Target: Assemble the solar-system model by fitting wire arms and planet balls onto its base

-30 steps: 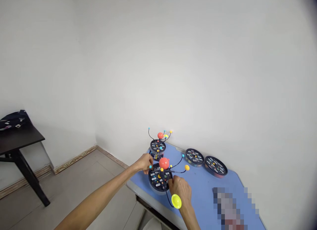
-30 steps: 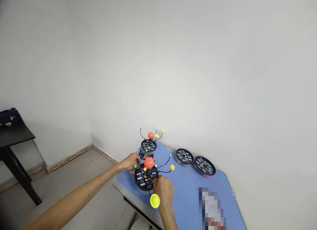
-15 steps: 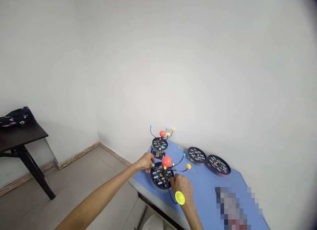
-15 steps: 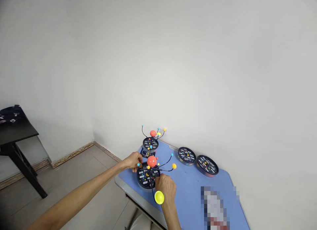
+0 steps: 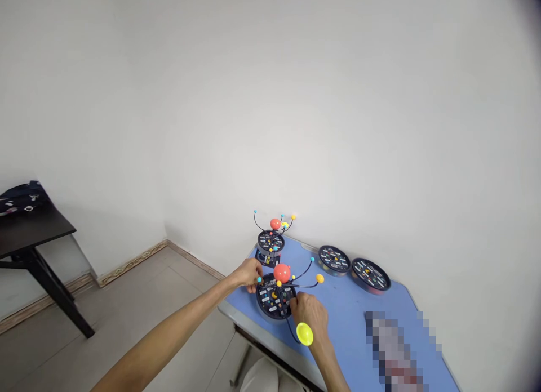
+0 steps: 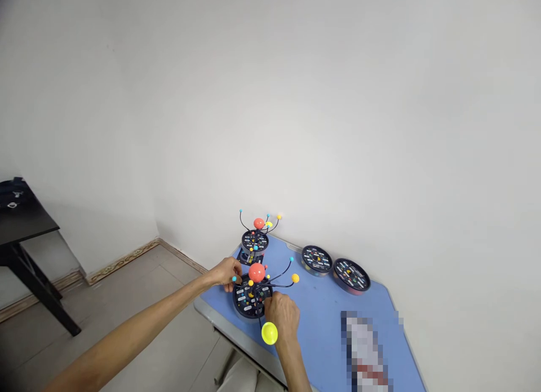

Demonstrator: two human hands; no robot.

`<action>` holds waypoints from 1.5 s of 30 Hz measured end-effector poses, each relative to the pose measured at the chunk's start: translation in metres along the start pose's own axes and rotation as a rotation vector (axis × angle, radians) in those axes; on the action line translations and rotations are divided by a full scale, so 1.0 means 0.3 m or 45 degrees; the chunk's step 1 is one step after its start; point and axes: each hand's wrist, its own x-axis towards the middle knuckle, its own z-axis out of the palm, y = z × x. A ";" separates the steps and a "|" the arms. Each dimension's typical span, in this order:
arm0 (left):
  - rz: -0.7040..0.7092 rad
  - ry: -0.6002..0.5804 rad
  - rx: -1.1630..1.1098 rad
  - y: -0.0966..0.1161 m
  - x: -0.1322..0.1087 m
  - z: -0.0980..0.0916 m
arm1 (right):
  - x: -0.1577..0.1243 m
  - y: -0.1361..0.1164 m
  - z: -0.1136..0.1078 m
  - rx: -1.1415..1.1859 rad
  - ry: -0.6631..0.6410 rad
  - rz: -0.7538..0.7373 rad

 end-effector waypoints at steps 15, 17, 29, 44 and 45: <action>0.063 -0.011 -0.006 -0.026 0.001 0.015 | 0.011 0.006 0.012 0.033 -0.005 -0.012; 0.066 -0.006 -0.004 -0.028 0.002 0.018 | 0.010 0.005 0.016 0.041 -0.009 -0.011; 0.091 0.034 0.037 -0.029 -0.014 0.031 | 0.008 0.017 0.019 0.161 -0.037 0.026; 0.114 0.010 -0.070 -0.037 0.040 0.114 | 0.039 0.063 0.064 0.269 -0.048 0.032; 0.114 0.013 -0.082 -0.037 0.040 0.116 | 0.038 0.061 0.067 0.274 -0.050 0.036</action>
